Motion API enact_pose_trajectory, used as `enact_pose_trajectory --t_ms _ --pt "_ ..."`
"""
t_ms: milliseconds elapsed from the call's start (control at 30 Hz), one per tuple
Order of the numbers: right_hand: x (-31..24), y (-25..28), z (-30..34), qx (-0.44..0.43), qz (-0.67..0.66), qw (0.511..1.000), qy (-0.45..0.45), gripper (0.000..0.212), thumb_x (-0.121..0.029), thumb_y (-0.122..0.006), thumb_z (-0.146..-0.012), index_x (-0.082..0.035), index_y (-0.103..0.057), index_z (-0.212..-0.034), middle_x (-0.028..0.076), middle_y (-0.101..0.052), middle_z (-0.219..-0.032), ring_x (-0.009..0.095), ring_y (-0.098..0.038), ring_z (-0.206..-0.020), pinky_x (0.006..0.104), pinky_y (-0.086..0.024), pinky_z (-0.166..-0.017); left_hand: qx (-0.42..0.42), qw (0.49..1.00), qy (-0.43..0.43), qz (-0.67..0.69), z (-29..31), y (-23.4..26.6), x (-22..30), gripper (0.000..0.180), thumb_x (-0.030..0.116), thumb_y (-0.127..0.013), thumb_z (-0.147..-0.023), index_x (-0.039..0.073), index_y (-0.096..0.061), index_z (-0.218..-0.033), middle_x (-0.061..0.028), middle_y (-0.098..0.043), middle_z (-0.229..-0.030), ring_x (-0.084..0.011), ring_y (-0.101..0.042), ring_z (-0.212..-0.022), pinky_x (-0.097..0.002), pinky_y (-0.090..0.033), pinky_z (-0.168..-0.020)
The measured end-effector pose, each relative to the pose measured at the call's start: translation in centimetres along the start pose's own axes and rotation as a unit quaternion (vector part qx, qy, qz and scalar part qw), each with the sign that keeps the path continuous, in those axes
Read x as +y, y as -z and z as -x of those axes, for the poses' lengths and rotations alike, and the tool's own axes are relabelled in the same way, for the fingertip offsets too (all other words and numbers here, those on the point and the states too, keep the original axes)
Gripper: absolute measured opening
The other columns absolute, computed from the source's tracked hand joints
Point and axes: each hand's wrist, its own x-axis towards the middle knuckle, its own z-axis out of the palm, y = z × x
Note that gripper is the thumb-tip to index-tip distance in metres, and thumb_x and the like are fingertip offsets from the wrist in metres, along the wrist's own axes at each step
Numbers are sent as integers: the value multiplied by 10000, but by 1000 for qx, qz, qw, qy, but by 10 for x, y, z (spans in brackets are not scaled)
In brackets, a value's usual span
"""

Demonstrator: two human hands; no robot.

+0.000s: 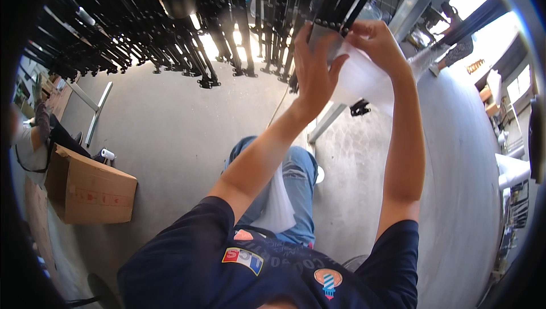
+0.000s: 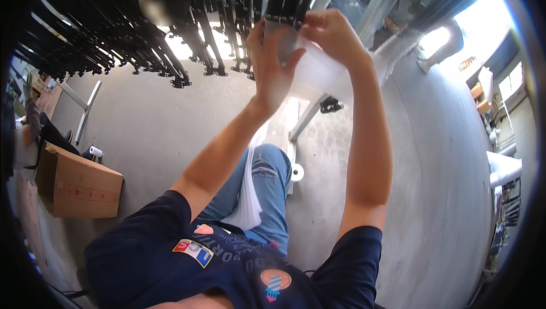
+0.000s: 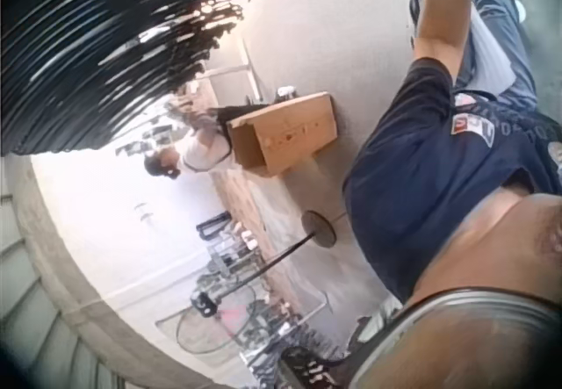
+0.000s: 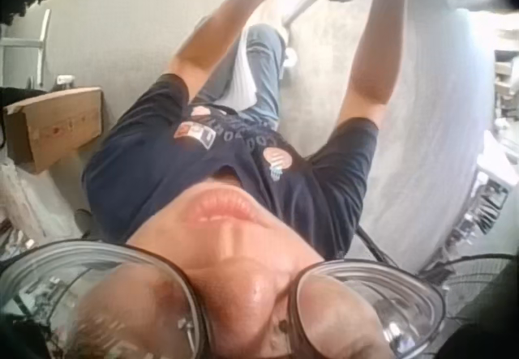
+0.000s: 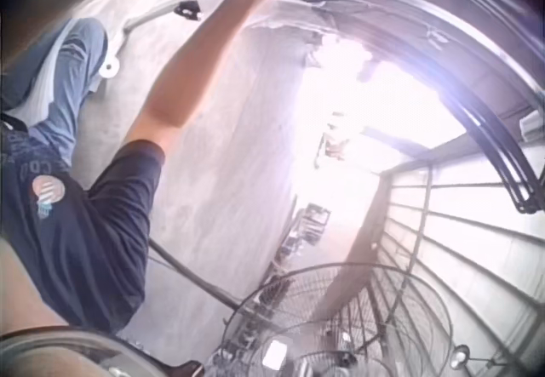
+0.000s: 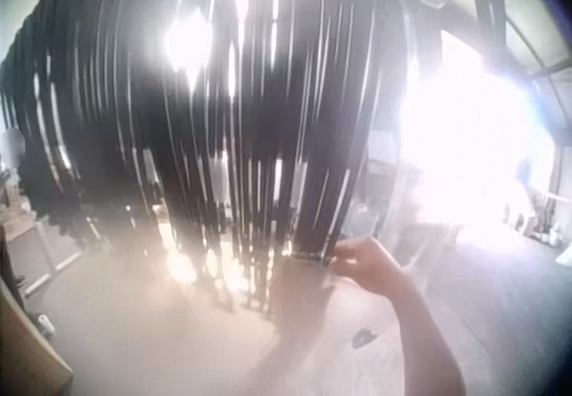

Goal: The person is wrapping the legs of metal tripods with protective material. They place a foam sheet around a tripod leg and then secure it by wrapping plastic film around it using a roll.

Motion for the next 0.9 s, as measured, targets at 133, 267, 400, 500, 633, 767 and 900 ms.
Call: enact_pose_trajectory --t_ms 133,267,400,500,633,767,900 --pt "-2 6 0 -42 53 998 20 201 -132 -567 -760 6 -610 -899 83 -606 -715 98 -563 -729 265 -440 -715 -23 994 77 77 -5 -2 -11 843 209 -774 -625 -3 -202 -1207 -201 -435 -1085 -307 -529 -895 -372 -443 -748" --pt "-10 4 3 -63 100 988 98 315 -81 -603 -682 -8 -594 -988 137 -633 -868 230 -603 -856 313 -431 -836 -53 989 127 45 -10 0 -15 840 255 -782 -604 -5 -227 -1178 -177 -465 -1018 -273 -537 -877 -347 -455 -720" --pt "-8 7 6 -77 105 989 69 404 25 -577 -698 -11 -531 -1098 103 -590 -1005 206 -542 -955 320 -373 -932 -45 992 113 15 -12 2 -13 739 241 -777 -592 -20 -325 -1116 -157 -506 -970 -239 -563 -843 -312 -474 -684" --pt "-9 8 9 -43 118 989 79 428 55 -505 -666 -43 -549 -1080 155 -599 -975 272 -569 -939 341 -429 -842 -103 977 166 88 -20 7 -11 600 226 -776 -575 -23 -446 -1010 -142 -574 -884 -219 -598 -760 -290 -492 -636" --pt "-26 2 24 162 234 957 47 328 35 -503 -715 -36 -560 -1030 156 -601 -916 252 -587 -870 332 -453 -770 -167 945 224 172 -28 10 -15 450 215 -774 -563 -10 -558 -888 -118 -632 -751 -198 -623 -647 -281 -505 -593" --pt "-58 -20 63 388 135 911 -28 216 13 -491 -773 -6 -567 -974 119 -614 -847 173 -610 -767 285 -475 -684 -181 928 284 158 -32 17 -11 470 217 -779 -537 -3 -566 -894 -134 -633 -781 -247 -624 -696 -324 -493 -641" --pt "-51 -77 91 389 -125 899 -156 183 -35 -477 -828 16 -562 -981 96 -613 -840 143 -609 -763 252 -481 -685 -154 949 247 116 -25 7 -21 494 266 -781 -531 -2 -563 -884 -131 -633 -772 -237 -622 -677 -312 -494 -626"
